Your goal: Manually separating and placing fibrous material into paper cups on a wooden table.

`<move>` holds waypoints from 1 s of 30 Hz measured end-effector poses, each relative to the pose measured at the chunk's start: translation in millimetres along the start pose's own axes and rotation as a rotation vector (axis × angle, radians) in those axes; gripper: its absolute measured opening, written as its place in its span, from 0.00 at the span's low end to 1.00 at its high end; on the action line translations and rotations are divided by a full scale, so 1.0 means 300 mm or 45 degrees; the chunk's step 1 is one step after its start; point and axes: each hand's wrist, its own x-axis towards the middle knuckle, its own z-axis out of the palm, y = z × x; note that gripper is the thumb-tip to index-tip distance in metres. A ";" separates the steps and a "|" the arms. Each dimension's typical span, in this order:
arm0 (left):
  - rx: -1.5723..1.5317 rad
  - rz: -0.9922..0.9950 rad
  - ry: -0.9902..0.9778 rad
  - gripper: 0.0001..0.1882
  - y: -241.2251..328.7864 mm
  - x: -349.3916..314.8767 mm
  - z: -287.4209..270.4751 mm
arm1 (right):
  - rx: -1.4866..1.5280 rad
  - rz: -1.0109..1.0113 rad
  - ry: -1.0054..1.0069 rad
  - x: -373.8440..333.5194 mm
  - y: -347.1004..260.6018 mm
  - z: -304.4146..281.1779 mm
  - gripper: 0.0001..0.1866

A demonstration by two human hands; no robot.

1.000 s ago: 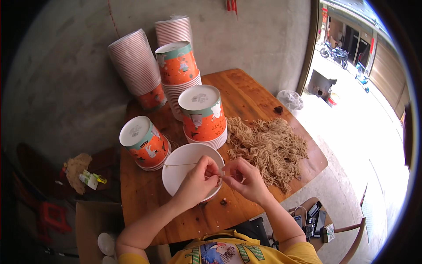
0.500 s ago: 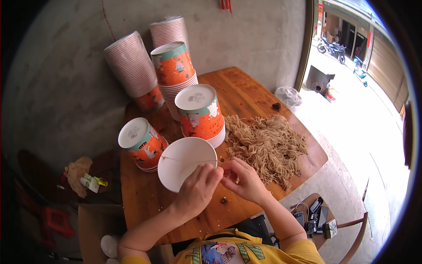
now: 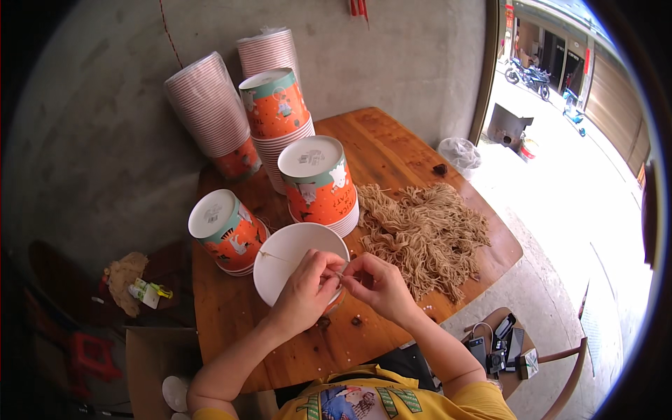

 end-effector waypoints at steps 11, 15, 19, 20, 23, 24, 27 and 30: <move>0.225 0.020 -0.026 0.10 -0.012 -0.006 -0.006 | -0.088 -0.086 0.019 -0.004 0.009 0.015 0.07; 0.410 0.159 0.070 0.09 0.024 -0.009 0.010 | -0.090 -0.080 0.078 -0.005 0.006 0.020 0.07; 0.458 0.165 0.064 0.10 0.027 -0.013 0.010 | -0.105 -0.117 0.095 -0.010 0.012 0.025 0.06; 0.458 0.164 0.065 0.10 0.025 -0.014 0.012 | -0.129 -0.150 0.102 -0.010 0.013 0.028 0.06; 0.530 0.206 0.118 0.09 0.022 -0.014 0.017 | -0.168 -0.197 0.120 -0.011 0.014 0.036 0.06; 0.597 0.229 0.148 0.09 0.025 -0.014 0.015 | -0.184 -0.210 0.131 -0.011 0.016 0.038 0.06; 0.579 0.206 0.182 0.08 0.020 -0.013 0.019 | -0.194 -0.266 0.155 -0.013 0.023 0.043 0.06; 0.393 0.139 0.212 0.09 0.003 -0.012 0.028 | -0.195 -0.254 0.153 -0.014 0.013 0.043 0.06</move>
